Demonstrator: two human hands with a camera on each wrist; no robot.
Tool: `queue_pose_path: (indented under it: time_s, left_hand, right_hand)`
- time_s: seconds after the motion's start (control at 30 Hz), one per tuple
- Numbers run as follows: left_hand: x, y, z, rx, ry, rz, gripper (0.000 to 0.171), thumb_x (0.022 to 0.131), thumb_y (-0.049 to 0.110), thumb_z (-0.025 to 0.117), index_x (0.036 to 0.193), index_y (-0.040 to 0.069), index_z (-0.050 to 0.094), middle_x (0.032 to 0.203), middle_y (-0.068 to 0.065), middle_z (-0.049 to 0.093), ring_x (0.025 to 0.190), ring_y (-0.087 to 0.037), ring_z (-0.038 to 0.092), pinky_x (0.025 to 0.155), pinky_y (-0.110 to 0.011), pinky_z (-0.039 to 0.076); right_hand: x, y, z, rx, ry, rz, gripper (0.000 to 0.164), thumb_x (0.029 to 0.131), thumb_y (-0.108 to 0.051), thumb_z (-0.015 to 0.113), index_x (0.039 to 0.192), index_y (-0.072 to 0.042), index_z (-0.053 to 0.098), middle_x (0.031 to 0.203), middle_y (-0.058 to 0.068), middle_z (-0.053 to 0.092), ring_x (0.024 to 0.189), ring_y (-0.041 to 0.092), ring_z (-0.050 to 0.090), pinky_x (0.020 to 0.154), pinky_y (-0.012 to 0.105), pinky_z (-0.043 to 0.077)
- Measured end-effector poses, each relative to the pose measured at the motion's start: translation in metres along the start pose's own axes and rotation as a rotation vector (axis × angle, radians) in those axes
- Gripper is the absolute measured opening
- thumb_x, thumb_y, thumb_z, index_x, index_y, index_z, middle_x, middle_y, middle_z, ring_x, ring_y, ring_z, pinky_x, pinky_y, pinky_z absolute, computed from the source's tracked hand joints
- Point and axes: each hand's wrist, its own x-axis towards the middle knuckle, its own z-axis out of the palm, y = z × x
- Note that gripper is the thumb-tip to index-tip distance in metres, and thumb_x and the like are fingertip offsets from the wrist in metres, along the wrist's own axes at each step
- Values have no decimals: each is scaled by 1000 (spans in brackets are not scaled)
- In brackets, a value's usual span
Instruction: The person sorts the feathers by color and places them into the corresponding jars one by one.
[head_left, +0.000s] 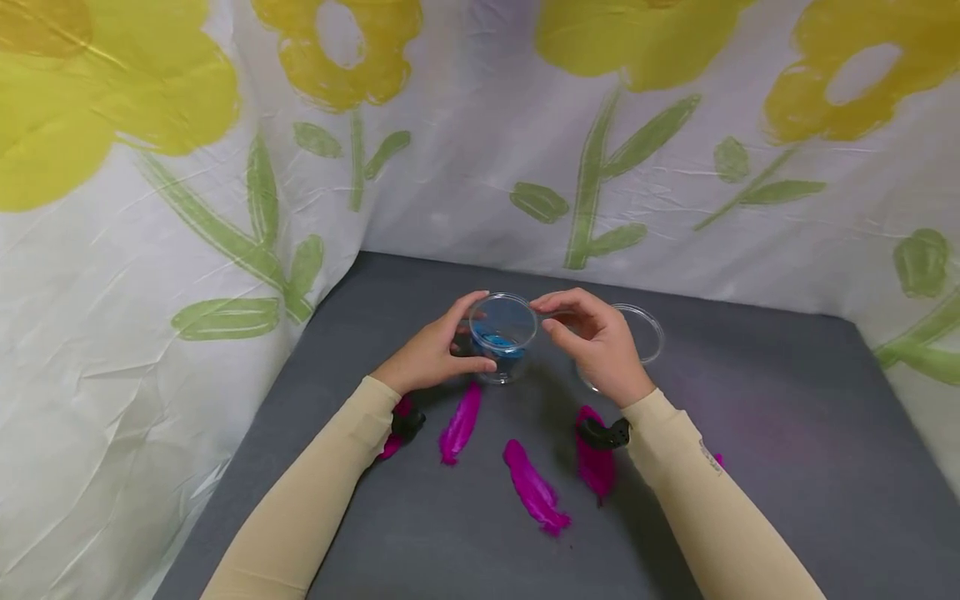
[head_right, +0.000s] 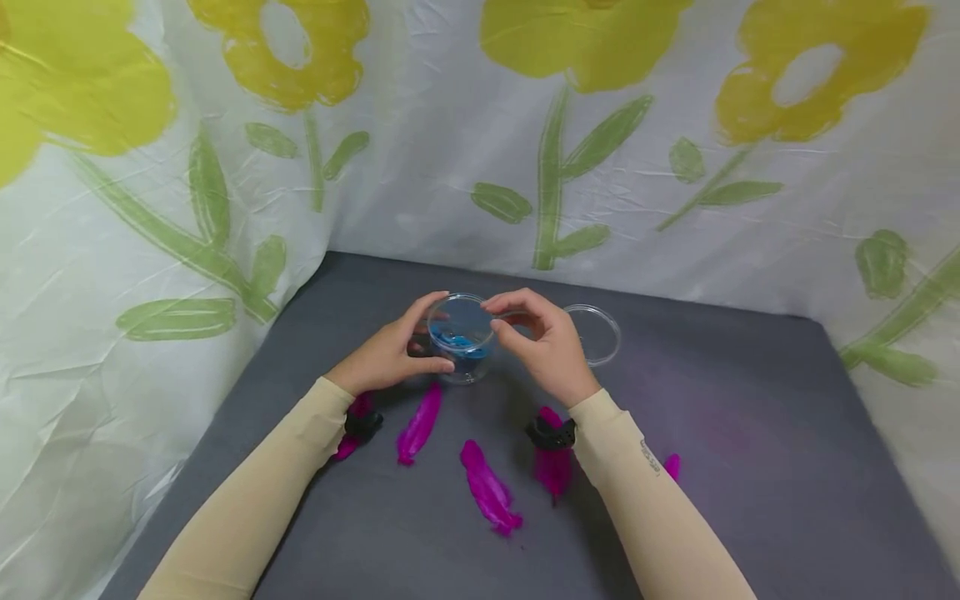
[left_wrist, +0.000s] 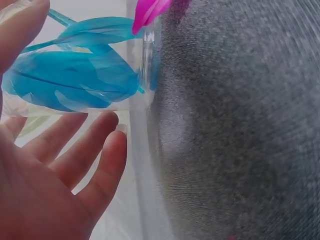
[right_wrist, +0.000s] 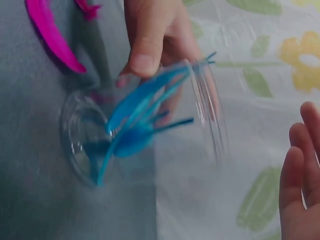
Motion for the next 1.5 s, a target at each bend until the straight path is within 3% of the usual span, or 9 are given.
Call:
queue_pose_path:
  time_s: [0.33, 0.43, 0.57, 0.73, 0.87, 1.0, 1.17, 1.37, 1.5]
  left_hand:
    - [-24, 17, -14, 77, 29, -51, 129, 85, 56, 90, 174, 35, -1, 175, -8, 34, 154, -34, 50, 123, -61, 43]
    - [-31, 31, -19, 93, 58, -70, 128, 86, 59, 88, 175, 32, 1, 177, -8, 32, 155, -34, 49, 124, -60, 43]
    - [-30, 52, -25, 127, 138, -33, 115, 90, 60, 84, 175, 28, 12, 173, -6, 41, 150, -33, 55, 121, -56, 47]
    - [-35, 74, -37, 149, 264, 33, 93, 96, 53, 80, 170, 29, 31, 164, 0, 54, 143, -25, 62, 116, -46, 52]
    - [-61, 82, -46, 198, 326, 9, 82, 97, 52, 80, 166, 32, 41, 158, 3, 59, 140, -21, 64, 113, -44, 53]
    - [-92, 76, -50, 247, 350, -63, 76, 97, 49, 81, 162, 29, 48, 152, 0, 65, 134, -21, 67, 110, -45, 55]
    - [-111, 56, -51, 267, 327, -169, 68, 99, 49, 78, 157, 21, 55, 142, -6, 72, 126, -25, 72, 105, -48, 59]
    - [-117, 34, -51, 313, 287, -343, 56, 100, 50, 75, 143, 16, 67, 121, -6, 77, 109, -25, 75, 96, -49, 60]
    - [-113, 23, -50, 326, 237, -425, 54, 100, 52, 74, 136, 12, 72, 118, -7, 77, 109, -26, 73, 95, -49, 59]
  right_hand:
    - [-33, 0, -42, 46, 114, -33, 30, 104, -2, 69, 134, -1, 67, 131, 6, 74, 127, 23, 68, 103, 29, 57]
    - [-45, -1, -60, 89, 194, -48, 34, 103, 1, 68, 136, 3, 64, 131, 6, 74, 128, 27, 67, 104, 29, 56]
    - [-59, 1, -82, 124, 325, -74, 39, 101, 5, 68, 140, 6, 62, 135, 10, 72, 131, 29, 62, 109, 30, 52]
    - [-71, 11, -95, 12, 441, -6, 48, 99, 0, 73, 146, -3, 62, 147, 7, 64, 138, 21, 55, 115, 26, 43]
    - [-68, 17, -97, -157, 424, 107, 63, 97, -12, 81, 155, -16, 56, 157, -1, 56, 148, 14, 47, 122, 31, 37]
    - [-62, 22, -99, -235, 367, 195, 78, 95, -25, 85, 162, -25, 46, 164, -5, 48, 156, 14, 40, 128, 41, 32]
    - [-60, 29, -101, -263, 317, 268, 92, 92, -34, 88, 167, -33, 35, 170, -4, 41, 160, 20, 35, 131, 50, 27]
    - [-65, 39, -95, -266, 249, 322, 104, 90, -39, 90, 171, -31, 25, 175, -3, 36, 163, 24, 31, 132, 56, 25]
    - [-67, 41, -87, -256, 232, 333, 107, 89, -39, 91, 171, -27, 24, 174, 0, 38, 163, 24, 32, 133, 56, 25]
